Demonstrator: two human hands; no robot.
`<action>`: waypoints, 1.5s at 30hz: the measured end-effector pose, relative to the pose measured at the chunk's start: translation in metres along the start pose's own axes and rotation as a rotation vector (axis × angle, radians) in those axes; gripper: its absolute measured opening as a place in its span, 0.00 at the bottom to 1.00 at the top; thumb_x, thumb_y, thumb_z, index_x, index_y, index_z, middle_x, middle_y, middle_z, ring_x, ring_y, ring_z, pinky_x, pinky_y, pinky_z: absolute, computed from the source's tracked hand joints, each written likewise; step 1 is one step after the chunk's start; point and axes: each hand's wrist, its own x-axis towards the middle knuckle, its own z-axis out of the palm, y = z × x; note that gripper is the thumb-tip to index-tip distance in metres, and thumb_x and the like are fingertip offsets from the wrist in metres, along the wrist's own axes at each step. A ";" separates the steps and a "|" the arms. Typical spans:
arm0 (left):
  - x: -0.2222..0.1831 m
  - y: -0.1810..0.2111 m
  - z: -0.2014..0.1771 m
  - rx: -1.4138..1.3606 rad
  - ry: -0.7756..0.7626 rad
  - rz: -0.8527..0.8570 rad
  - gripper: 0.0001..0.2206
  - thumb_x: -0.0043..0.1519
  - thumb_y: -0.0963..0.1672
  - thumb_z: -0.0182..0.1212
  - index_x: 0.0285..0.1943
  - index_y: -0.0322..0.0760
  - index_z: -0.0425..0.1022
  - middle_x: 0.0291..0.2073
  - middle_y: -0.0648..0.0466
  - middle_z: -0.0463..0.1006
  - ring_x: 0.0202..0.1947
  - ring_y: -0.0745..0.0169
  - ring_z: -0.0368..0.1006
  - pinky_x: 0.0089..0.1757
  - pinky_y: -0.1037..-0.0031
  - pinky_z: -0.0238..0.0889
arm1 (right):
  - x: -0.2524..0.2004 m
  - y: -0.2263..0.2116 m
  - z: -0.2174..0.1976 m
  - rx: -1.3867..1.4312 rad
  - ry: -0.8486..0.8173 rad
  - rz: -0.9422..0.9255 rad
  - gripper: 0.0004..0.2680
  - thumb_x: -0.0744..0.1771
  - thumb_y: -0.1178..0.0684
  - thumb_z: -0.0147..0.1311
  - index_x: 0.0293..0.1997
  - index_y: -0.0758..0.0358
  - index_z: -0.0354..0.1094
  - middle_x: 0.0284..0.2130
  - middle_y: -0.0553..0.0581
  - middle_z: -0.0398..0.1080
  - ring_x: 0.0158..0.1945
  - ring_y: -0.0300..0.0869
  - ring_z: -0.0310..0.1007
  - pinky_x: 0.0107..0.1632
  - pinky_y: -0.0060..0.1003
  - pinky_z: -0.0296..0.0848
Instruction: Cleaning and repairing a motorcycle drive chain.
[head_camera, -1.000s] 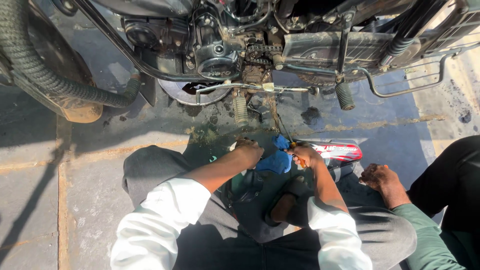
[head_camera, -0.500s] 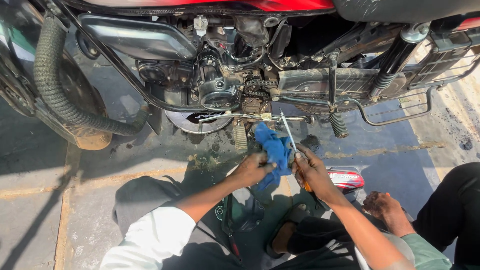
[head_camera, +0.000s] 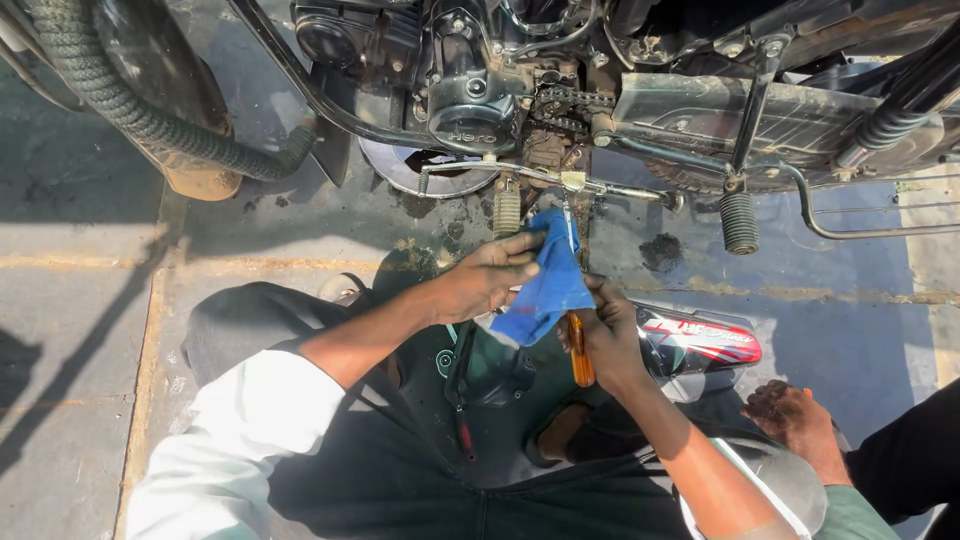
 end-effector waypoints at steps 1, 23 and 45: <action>0.000 -0.004 -0.001 0.002 -0.002 -0.003 0.21 0.62 0.45 0.61 0.65 0.40 0.65 0.53 0.53 0.79 0.51 0.68 0.79 0.50 0.73 0.75 | -0.002 0.002 0.002 0.002 0.003 -0.002 0.08 0.69 0.61 0.45 0.53 0.65 0.63 0.26 0.54 0.71 0.24 0.36 0.71 0.26 0.30 0.71; 0.006 0.034 -0.016 0.488 0.662 0.594 0.09 0.64 0.45 0.67 0.42 0.34 0.81 0.25 0.59 0.79 0.22 0.77 0.65 0.26 0.80 0.57 | -0.031 0.017 0.012 -0.420 0.027 -0.273 0.06 0.70 0.57 0.53 0.48 0.70 0.69 0.25 0.51 0.71 0.24 0.30 0.66 0.25 0.25 0.63; 0.029 -0.044 0.003 0.436 0.449 0.615 0.16 0.63 0.42 0.67 0.58 0.29 0.74 0.41 0.53 0.83 0.38 0.71 0.78 0.41 0.76 0.75 | -0.025 0.007 0.031 -0.206 0.072 -0.219 0.03 0.71 0.59 0.53 0.45 0.69 0.69 0.24 0.54 0.69 0.22 0.33 0.66 0.25 0.26 0.64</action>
